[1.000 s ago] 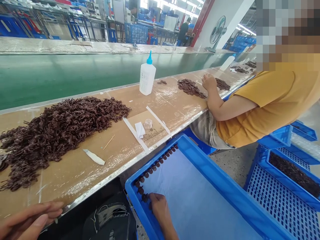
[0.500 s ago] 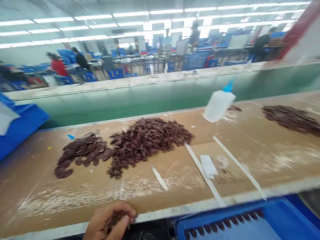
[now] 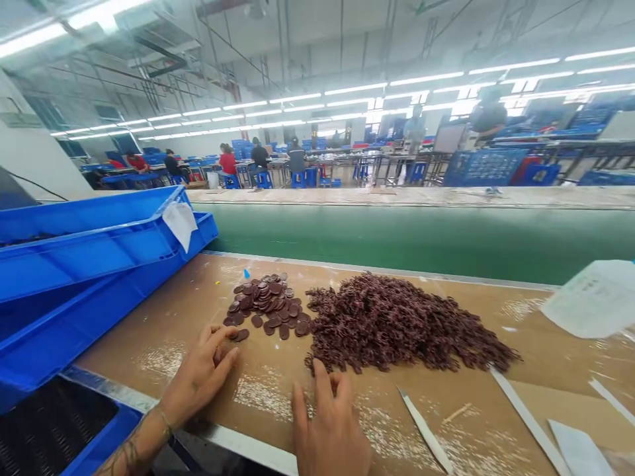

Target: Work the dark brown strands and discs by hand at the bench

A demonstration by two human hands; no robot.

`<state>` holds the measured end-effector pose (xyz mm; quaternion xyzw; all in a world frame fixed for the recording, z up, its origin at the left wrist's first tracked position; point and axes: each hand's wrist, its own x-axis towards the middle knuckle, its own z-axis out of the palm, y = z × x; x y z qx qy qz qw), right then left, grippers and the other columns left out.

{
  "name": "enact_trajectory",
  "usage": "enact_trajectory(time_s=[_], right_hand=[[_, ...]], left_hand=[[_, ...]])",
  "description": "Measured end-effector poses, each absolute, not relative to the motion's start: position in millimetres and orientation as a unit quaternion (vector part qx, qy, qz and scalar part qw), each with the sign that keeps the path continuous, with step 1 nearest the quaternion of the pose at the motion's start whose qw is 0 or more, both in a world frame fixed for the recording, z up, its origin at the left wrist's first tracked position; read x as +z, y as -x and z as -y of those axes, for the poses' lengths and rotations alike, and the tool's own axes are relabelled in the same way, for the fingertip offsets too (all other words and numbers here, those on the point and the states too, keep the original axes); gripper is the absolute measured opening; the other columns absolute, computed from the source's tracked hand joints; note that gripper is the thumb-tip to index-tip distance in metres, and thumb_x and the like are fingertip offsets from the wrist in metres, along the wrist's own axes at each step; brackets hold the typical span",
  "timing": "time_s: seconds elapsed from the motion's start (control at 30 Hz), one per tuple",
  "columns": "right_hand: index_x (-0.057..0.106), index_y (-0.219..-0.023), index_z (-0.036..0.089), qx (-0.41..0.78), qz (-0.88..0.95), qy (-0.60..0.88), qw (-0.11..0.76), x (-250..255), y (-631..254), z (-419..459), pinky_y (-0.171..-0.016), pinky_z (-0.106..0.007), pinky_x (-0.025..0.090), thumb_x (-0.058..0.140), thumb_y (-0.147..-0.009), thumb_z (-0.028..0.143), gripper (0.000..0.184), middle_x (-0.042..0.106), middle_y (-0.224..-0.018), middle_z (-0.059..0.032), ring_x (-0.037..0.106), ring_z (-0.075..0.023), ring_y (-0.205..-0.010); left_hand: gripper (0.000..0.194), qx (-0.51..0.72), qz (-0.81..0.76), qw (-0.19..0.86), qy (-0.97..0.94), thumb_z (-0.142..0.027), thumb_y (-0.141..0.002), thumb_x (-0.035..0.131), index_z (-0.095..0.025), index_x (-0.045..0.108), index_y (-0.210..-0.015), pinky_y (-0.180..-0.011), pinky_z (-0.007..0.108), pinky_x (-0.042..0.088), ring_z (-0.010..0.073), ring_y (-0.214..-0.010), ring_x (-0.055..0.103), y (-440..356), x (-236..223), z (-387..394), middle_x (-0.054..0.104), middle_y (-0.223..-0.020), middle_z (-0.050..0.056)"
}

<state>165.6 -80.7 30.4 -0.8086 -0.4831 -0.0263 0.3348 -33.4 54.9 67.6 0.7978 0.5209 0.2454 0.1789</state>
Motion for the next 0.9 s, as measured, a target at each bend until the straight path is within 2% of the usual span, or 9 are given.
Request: enact_trajectory(time_s=[0.07, 0.13, 0.27, 0.43, 0.5, 0.6, 0.7, 0.8, 0.9], right_hand=[[0.066, -0.128, 0.025, -0.044, 0.497, 0.823, 0.272, 39, -164, 66, -0.050, -0.030, 0.044, 0.041, -0.103, 0.039, 0.038, 0.062, -0.110, -0.0092, 0.067, -0.0184, -0.060], [0.067, -0.122, 0.026, -0.040, 0.501, 0.829, 0.244, 38, -171, 64, -0.053, -0.031, 0.044, 0.038, -0.105, 0.039, 0.036, 0.062, -0.111, -0.0086, 0.069, -0.0194, -0.065], [0.067, -0.117, 0.028, 0.017, 0.496, 0.838, 0.229, 29, -189, 74, -0.061, -0.033, 0.048, 0.039, -0.103, 0.046, 0.036, 0.067, -0.113, -0.0068, 0.072, -0.0235, -0.079], [0.063, -0.128, 0.019, 0.128, 0.474, 0.834, 0.252, 37, -200, 76, -0.080, -0.033, 0.049, 0.043, -0.097, 0.040, 0.042, 0.072, -0.105, -0.0090, 0.070, -0.0254, -0.095], [0.064, -0.124, 0.018, 0.165, 0.446, 0.843, 0.251, 47, -200, 74, -0.077, -0.034, 0.046, 0.043, -0.096, 0.035, 0.039, 0.072, -0.092, -0.0070, 0.069, -0.0253, -0.089], [0.065, -0.103, 0.022, 0.215, 0.412, 0.846, 0.262, 59, -200, 72, -0.065, -0.032, 0.038, 0.046, -0.093, 0.032, 0.024, 0.065, -0.069, 0.0001, 0.063, -0.0230, -0.071], [0.059, -0.084, 0.024, 0.235, 0.398, 0.832, 0.306, 58, -203, 73, -0.060, -0.031, 0.032, 0.051, -0.085, 0.030, 0.011, 0.055, -0.059, 0.0045, 0.055, -0.0195, -0.061], [0.059, -0.078, 0.024, 0.256, 0.376, 0.807, 0.377, 49, -207, 75, -0.059, -0.029, 0.032, 0.054, -0.080, 0.036, 0.014, 0.048, -0.056, 0.0063, 0.049, -0.0172, -0.058], [0.061, -0.076, 0.023, 0.266, 0.348, 0.781, 0.445, 47, -207, 79, -0.057, -0.028, 0.032, 0.056, -0.078, 0.044, 0.022, 0.047, -0.056, 0.0062, 0.045, -0.0157, -0.057]], left_hand=[[0.038, 0.228, -0.515, 0.170, -0.809, -0.032, -0.098, 0.047, -0.020, 0.060, -0.132, -0.096, 0.048, 0.051, 0.0288, -0.111, 0.062, 45, 67, -66, 0.053, -0.132, 0.012], [0.038, 0.209, -0.503, 0.164, -0.822, -0.032, -0.097, 0.050, -0.021, 0.063, -0.131, -0.101, 0.048, 0.049, 0.0301, -0.116, 0.060, 47, 67, -72, 0.054, -0.132, 0.012], [0.030, 0.183, -0.491, 0.152, -0.838, -0.028, -0.098, 0.047, -0.021, 0.070, -0.117, -0.095, 0.049, 0.048, 0.0305, -0.106, 0.062, 35, 67, -78, 0.058, -0.121, 0.012], [0.020, 0.177, -0.469, 0.160, -0.850, -0.023, -0.094, 0.049, -0.018, 0.065, -0.104, -0.089, 0.048, 0.048, 0.0303, -0.099, 0.063, 29, 66, -90, 0.058, -0.114, 0.012], [0.012, 0.184, -0.456, 0.168, -0.854, -0.022, -0.092, 0.051, -0.019, 0.062, -0.097, -0.086, 0.046, 0.047, 0.0291, -0.097, 0.062, 28, 66, -93, 0.058, -0.112, 0.010], [0.012, 0.206, -0.435, 0.182, -0.858, -0.021, -0.093, 0.048, -0.022, 0.059, -0.088, -0.079, 0.042, 0.046, 0.0255, -0.088, 0.062, 27, 67, -88, 0.061, -0.102, 0.006], [0.015, 0.263, -0.416, 0.194, -0.848, -0.027, -0.098, 0.044, -0.023, 0.057, -0.091, -0.078, 0.039, 0.046, 0.0238, -0.088, 0.060, 26, 65, -74, 0.062, -0.094, 0.004], [0.017, 0.330, -0.408, 0.208, -0.825, -0.036, -0.102, 0.042, -0.024, 0.054, -0.100, -0.085, 0.036, 0.048, 0.0211, -0.097, 0.062, 27, 60, -56, 0.065, -0.104, 0.004], [0.019, 0.358, -0.405, 0.300, -0.786, -0.042, -0.104, 0.042, -0.026, 0.051, -0.102, -0.087, 0.032, 0.051, 0.0164, -0.097, 0.067, 24, 57, -37, 0.070, -0.107, 0.002]])
